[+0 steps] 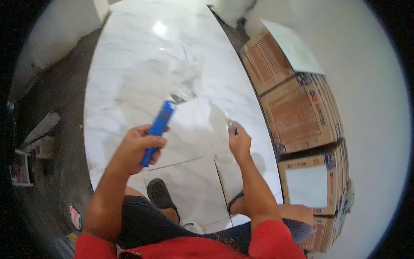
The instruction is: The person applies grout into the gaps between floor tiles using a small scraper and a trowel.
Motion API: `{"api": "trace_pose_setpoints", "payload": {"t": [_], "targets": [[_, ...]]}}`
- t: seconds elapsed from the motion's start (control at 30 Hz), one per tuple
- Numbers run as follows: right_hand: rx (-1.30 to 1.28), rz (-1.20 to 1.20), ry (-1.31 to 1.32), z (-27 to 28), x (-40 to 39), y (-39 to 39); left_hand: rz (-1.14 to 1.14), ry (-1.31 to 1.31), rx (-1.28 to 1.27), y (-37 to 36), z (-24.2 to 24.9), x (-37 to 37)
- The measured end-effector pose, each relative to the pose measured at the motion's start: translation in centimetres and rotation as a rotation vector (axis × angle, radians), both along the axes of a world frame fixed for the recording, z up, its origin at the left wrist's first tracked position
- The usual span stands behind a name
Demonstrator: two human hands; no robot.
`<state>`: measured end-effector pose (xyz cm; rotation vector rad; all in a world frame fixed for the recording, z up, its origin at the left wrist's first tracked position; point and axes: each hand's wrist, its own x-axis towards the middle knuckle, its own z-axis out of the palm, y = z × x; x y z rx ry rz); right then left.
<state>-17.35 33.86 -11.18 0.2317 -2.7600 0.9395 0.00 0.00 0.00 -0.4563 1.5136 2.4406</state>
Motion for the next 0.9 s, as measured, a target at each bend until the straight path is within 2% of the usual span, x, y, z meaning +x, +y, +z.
{"api": "trace_pose_setpoints", "payload": {"t": [0.03, 0.07, 0.1, 0.13, 0.2, 0.27, 0.4, 0.53, 0.67, 0.73, 0.8, 0.87, 0.9], "targets": [[0.015, -0.046, -0.023, -0.3, 2.1, 1.3, -0.046, -0.023, 0.015, 0.3, -0.3, 0.3], [0.091, -0.132, -0.041, -0.8, 2.1, 2.7, 0.0, -0.03, 0.043, -0.7, -0.1, 1.2], [0.08, -0.173, -0.161, -6.5, 4.5, 4.8, 0.021, -0.165, -0.101, 0.6, -0.1, 2.1], [0.175, -0.228, -0.184, -7.8, 3.5, 7.8, 0.028, -0.143, -0.099, 0.3, 0.0, 2.0], [0.35, -0.358, -0.235, -14.7, 1.2, 14.4, 0.059, -0.179, -0.214, -0.5, 0.5, 1.7], [0.494, -0.404, -0.316, -15.0, 0.5, 18.5, 0.077, -0.211, -0.277, -0.7, 0.5, 1.4], [0.561, -0.331, -0.326, -18.0, 0.2, 23.8, 0.144, -0.254, -0.378, -0.5, 0.1, 0.1], [0.397, -0.318, -0.442, -20.2, -0.9, 22.2, 0.163, -0.246, -0.393, -0.2, -1.3, -1.0], [0.487, -0.284, -0.478, -21.8, -1.7, 18.7, 0.135, -0.274, -0.399, 0.1, -1.5, -1.4], [0.533, -0.296, -0.477, -22.6, -0.5, 17.2, 0.129, -0.255, -0.39, 0.1, -1.4, -1.1], [0.525, -0.18, -0.468, -23.4, 0.9, 15.1, 0.108, -0.263, -0.388, -0.2, -0.9, -0.9], [0.471, -0.199, -0.554, -24.1, 3.0, 11.7, 0.08, -0.259, -0.388, -0.4, -0.3, -0.6], [0.537, -0.154, -0.572, -23.9, 4.1, 9.6, 0.065, -0.247, -0.392, -0.4, 0.0, -0.5]]}}
